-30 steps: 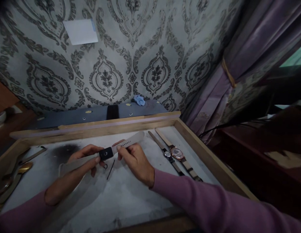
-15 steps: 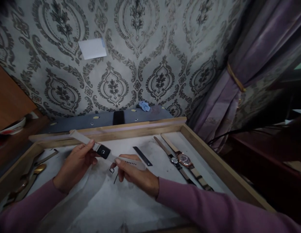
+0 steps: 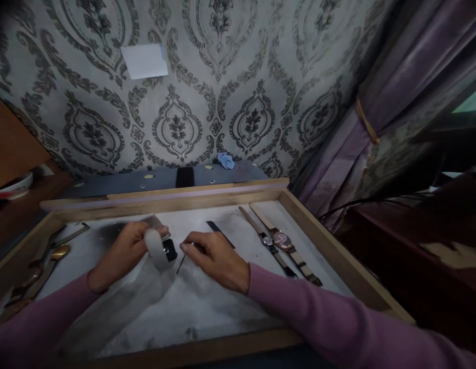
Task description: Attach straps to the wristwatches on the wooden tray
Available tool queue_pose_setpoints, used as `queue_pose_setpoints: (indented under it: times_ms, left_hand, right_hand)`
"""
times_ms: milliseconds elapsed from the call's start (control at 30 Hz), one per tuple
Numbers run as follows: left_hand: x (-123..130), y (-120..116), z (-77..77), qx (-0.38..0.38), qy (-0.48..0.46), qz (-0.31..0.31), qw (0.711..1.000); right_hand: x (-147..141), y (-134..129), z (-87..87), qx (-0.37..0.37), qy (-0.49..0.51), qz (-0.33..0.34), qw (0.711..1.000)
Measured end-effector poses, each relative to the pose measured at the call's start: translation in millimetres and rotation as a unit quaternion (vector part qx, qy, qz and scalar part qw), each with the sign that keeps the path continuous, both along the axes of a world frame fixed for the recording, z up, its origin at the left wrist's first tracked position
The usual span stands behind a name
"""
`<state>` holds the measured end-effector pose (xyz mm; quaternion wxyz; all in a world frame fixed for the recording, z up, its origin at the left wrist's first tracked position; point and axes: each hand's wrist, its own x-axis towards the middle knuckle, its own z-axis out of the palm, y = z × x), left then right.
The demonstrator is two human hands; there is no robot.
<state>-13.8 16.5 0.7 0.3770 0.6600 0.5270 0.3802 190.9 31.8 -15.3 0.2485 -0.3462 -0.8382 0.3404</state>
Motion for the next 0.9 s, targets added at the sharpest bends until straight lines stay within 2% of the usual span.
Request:
queue_pose_setpoints:
  times_ms: [67,167,300,433,567,700,800,900]
  left_hand:
    - [6,-6,-0.7,0.028,0.047,-0.03,0.998]
    - [13,-11,-5.3,0.019,0.063,-0.058,0.996]
    - [16,-7,-18.4,-0.046,0.051,-0.063,0.996]
    - [11,2,-32.7,-0.06,0.056,-0.06,0.995]
    - [4,6,-37.6,-0.048,0.083,-0.04,0.995]
    - [3,2,-33.2,0.007,0.122,0.037,0.992]
    - [6,-7,-25.7,-0.021,0.048,0.047,0.998]
    - [7,-19,-18.7,-0.075,-0.051,-0.015,0.996]
  right_hand:
    - [-3,-5,1.0,-0.019,0.023,-0.016,0.999]
    - [-5,-14,-3.3,0.005,0.017,-0.014,1.0]
    - [-4,-21,-10.3,0.032,-0.076,0.046,0.996]
    - [-6,-21,-14.5,0.051,-0.169,0.044,0.983]
    - [-8,-20,-19.2,0.054,-0.184,0.035,0.981]
    - [-8,-20,-22.4,0.043,-0.18,0.038,0.982]
    - [-9,-20,-21.1,0.045,-0.186,0.032,0.981]
    - [-9,-21,-18.3,0.042,-0.196,0.029,0.979]
